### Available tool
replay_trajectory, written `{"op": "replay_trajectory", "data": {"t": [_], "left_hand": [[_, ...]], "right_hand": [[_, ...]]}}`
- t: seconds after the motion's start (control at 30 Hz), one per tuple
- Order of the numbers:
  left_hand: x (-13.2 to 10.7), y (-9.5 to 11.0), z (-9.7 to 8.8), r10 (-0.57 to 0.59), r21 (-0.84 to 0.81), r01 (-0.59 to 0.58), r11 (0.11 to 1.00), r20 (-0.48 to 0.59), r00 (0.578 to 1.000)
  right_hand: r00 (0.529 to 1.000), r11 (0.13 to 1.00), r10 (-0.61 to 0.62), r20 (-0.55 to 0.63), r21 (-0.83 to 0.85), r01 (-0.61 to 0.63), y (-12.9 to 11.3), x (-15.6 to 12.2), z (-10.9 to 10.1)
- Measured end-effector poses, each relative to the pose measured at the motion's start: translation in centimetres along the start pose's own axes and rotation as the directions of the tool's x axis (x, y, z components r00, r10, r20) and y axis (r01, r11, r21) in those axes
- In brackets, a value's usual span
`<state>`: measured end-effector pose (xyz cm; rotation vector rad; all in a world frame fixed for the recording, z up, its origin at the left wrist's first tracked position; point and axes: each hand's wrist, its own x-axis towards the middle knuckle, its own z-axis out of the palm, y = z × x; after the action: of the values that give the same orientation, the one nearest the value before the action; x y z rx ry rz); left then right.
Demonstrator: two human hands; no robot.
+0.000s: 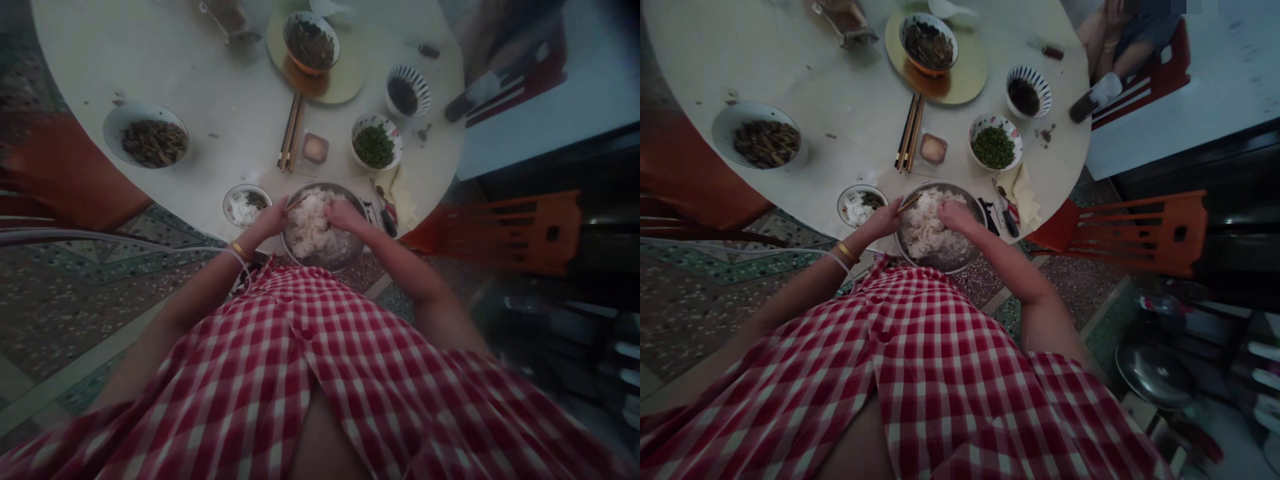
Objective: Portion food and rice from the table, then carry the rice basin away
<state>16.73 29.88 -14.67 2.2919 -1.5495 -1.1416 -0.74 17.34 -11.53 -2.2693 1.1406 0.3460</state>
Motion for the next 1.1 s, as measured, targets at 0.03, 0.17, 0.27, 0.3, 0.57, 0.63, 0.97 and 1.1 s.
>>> {"op": "replay_trajectory", "data": {"t": [0.03, 0.17, 0.27, 0.3, 0.57, 0.63, 0.97, 1.1], "left_hand": [[0.0, 0.0, 0.1, 0.000, -0.008, 0.000, 1.000, -0.003, 1.000], [0.0, 0.0, 0.2, 0.026, -0.035, -0.026, 0.999, -0.023, 0.999], [-0.1, 0.2, 0.1, 0.003, -0.002, -0.003, 1.000, -0.004, 1.000], [-0.1, 0.3, 0.1, -0.003, 0.007, 0.003, 1.000, -0.001, 1.000], [-0.5, 0.8, -0.4, -0.024, 0.037, 0.023, 0.999, 0.020, 1.000], [-0.5, 0.9, -0.4, -0.029, 0.060, 0.028, 0.998, 0.021, 0.999], [-0.4, 1.0, 0.1, -0.068, 0.110, 0.068, 0.992, -0.008, 0.998], [-0.4, 1.2, 0.2, -0.078, 0.119, 0.079, 0.990, -0.009, 0.997]], "right_hand": [[1.000, 0.998, -0.009, -0.003, -0.060, 0.009, 0.5, -0.9, -1.0], [0.995, 0.987, -0.038, -0.087, -0.159, 0.024, 4.2, -5.1, -3.7], [0.997, 0.994, -0.071, -0.036, -0.090, 0.068, 7.4, -7.2, -2.5], [0.996, 0.994, -0.089, -0.010, -0.061, 0.088, 8.2, -7.5, -1.6], [0.940, 0.932, -0.341, 0.019, -0.123, 0.340, 11.8, -5.2, 2.0], [0.923, 0.910, -0.385, 0.014, -0.161, 0.382, 12.1, -4.5, 2.0], [0.910, 0.888, -0.402, 0.099, -0.202, 0.414, 11.5, -3.4, 0.8], [0.905, 0.903, -0.380, 0.188, -0.135, 0.408, 11.8, -3.7, -0.4]]}}
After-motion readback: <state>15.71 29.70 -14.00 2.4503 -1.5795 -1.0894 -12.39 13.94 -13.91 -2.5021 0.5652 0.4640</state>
